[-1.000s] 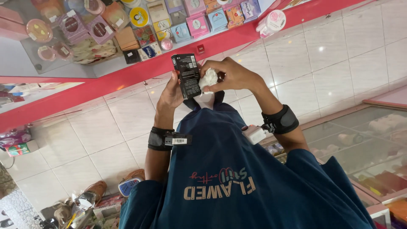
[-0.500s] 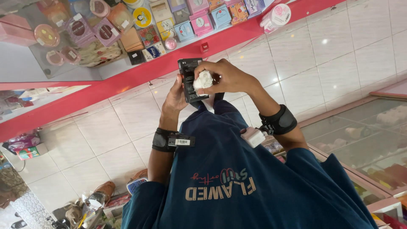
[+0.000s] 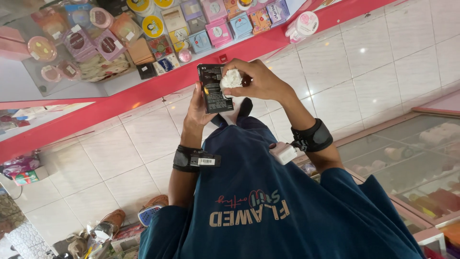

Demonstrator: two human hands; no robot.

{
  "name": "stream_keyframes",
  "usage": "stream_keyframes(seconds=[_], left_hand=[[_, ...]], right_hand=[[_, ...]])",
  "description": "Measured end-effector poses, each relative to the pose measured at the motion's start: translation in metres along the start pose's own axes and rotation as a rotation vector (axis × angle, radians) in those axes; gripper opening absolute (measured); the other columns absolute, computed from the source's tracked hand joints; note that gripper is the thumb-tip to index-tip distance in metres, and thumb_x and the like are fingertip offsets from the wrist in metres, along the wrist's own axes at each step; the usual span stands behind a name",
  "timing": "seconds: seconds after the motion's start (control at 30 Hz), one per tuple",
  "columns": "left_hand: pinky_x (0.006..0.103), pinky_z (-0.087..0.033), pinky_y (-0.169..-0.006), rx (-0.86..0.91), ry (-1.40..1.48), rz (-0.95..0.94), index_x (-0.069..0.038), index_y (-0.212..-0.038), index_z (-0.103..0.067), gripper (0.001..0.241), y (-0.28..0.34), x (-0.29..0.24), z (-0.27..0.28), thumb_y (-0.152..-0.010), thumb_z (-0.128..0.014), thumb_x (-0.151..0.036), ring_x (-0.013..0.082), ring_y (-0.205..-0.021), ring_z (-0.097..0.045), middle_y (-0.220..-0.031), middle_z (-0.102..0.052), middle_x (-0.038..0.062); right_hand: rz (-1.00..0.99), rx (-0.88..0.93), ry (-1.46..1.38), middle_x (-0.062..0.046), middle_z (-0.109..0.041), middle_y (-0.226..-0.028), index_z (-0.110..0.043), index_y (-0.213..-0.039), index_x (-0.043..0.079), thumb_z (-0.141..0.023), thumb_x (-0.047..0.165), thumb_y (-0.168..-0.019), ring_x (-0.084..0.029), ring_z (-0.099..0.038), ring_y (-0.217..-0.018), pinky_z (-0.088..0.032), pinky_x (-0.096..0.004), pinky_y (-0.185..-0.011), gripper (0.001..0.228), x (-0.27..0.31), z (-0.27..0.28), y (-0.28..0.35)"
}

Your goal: The person wipes the surface of a black product box with a white cloth, then switches to a red product box and continues wiping it. The person moves between shelves while handling the boxes and cloth.

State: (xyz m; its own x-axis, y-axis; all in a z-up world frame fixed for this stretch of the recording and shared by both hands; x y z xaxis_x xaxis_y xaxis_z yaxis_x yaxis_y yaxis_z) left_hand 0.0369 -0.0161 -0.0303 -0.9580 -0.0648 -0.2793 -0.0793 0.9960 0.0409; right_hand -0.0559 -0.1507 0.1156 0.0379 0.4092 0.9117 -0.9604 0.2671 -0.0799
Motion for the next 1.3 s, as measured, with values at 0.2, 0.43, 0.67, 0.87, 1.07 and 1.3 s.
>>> stream_keyframes(seconds=[0.2,0.43,0.67,0.87,1.07,1.3], left_hand=[[0.0422,-0.059,-0.102,-0.037,-0.053,0.014,-0.006,-0.153,-0.048,0.063,-0.017,0.011,0.018,-0.111,-0.048,-0.052,0.0232,-0.117,-0.070,-0.130,-0.070,0.012],[0.0442,-0.060,-0.102,-0.111,-0.201,0.037,-0.007,-0.147,-0.049,0.059,-0.032,0.006,-0.025,-0.108,-0.047,-0.051,0.0222,-0.117,-0.070,-0.126,-0.069,0.011],[0.0472,-0.062,-0.100,-0.090,-0.199,0.022,-0.004,-0.147,-0.050,0.059,-0.035,0.012,-0.016,-0.111,-0.048,-0.051,0.0252,-0.113,-0.071,-0.128,-0.066,0.014],[0.0434,-0.060,-0.102,-0.112,-0.243,0.010,-0.007,-0.145,-0.050,0.061,-0.036,0.016,-0.027,-0.106,-0.050,-0.053,0.0219,-0.118,-0.068,-0.130,-0.065,0.010],[0.0405,-0.059,-0.101,-0.121,-0.191,-0.021,-0.005,-0.146,-0.052,0.062,-0.031,0.016,-0.028,-0.108,-0.053,-0.054,0.0203,-0.117,-0.066,-0.126,-0.065,0.009],[0.0417,-0.059,-0.101,-0.056,-0.245,0.017,-0.004,-0.152,-0.045,0.069,-0.011,0.016,-0.020,-0.106,-0.052,-0.055,0.0206,-0.121,-0.065,-0.133,-0.062,0.012]], right_hand=[[-0.153,0.068,0.109,-0.006,-0.068,-0.079,-0.057,-0.124,0.010,-0.092,0.035,-0.077,-0.016,-0.060,-0.056,-0.046,-0.030,-0.051,0.064,0.001,0.015,0.000],[-0.182,0.001,0.081,-0.007,-0.071,-0.084,-0.054,-0.126,0.008,-0.080,0.026,-0.092,-0.018,-0.072,-0.070,-0.051,-0.030,-0.059,0.047,-0.004,0.027,0.007],[-0.060,0.135,0.041,-0.007,-0.073,-0.104,-0.060,-0.124,0.011,-0.074,0.007,-0.086,-0.020,-0.072,-0.072,-0.051,-0.033,-0.058,0.041,0.008,0.025,0.008],[0.161,0.125,-0.002,-0.007,-0.072,-0.114,-0.066,-0.123,0.009,-0.072,0.002,-0.090,-0.024,-0.072,-0.101,-0.055,-0.037,-0.085,0.035,-0.004,0.029,0.010],[-0.091,0.252,-0.090,-0.002,-0.075,-0.105,-0.070,-0.113,0.011,-0.078,0.010,-0.090,-0.020,-0.071,-0.094,-0.052,-0.035,-0.077,0.024,-0.003,0.021,0.012],[0.006,0.167,-0.183,0.000,-0.074,-0.108,-0.064,-0.120,0.009,-0.075,0.014,-0.099,-0.012,-0.071,-0.100,-0.054,-0.030,-0.083,0.024,-0.024,0.027,0.004]])
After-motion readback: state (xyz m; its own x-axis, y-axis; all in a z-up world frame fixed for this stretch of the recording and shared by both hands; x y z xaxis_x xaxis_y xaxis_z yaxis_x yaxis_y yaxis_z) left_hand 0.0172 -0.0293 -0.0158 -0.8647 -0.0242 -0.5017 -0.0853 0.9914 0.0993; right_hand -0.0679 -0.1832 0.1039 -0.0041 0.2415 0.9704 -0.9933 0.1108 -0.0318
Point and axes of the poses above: each hand's wrist, its own y-axis away from the middle knuckle, its own z-axis out of the back of the hand, x = y × z, the point moved 6 cm from there along -y, towards the middle knuckle
